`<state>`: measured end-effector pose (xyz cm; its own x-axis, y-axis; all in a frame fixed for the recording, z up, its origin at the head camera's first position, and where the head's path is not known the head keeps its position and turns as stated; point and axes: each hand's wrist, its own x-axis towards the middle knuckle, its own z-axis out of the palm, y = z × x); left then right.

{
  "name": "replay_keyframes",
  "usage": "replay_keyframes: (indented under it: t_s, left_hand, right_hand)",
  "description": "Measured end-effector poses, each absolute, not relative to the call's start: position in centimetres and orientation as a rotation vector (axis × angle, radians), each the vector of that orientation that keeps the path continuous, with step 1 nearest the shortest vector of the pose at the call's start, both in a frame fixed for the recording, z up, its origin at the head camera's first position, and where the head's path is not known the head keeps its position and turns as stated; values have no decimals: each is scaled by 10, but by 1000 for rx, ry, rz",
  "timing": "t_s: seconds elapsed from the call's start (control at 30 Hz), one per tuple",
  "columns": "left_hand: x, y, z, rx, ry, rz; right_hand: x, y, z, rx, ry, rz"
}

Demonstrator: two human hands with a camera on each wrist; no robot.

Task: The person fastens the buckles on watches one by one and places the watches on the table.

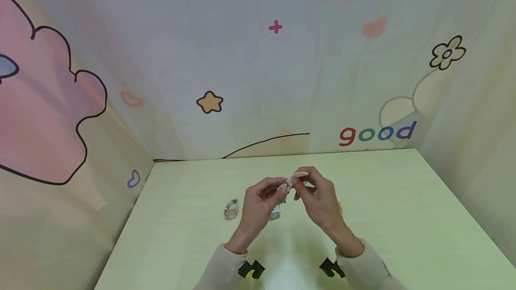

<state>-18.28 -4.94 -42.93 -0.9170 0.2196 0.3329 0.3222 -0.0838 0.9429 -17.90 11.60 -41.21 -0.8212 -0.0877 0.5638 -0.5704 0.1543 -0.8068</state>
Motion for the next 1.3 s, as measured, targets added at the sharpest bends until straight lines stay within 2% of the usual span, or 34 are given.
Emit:
replay_keyframes:
  t_s: [0.37, 0.9, 1.3]
  left_hand:
    - [-182, -49, -431, -577, -2138, -2113]
    - [-181, -48, -431, -507, -2107, -2142]
    - [-181, -45, -432, -453, -2105, -2153]
  right_hand:
    - [-179, 118, -411, 667, -2135, 1716]
    - [-177, 126, -408, 477, -2155, 1868]
    - [-176, 126, -411, 540, -2116, 1881]
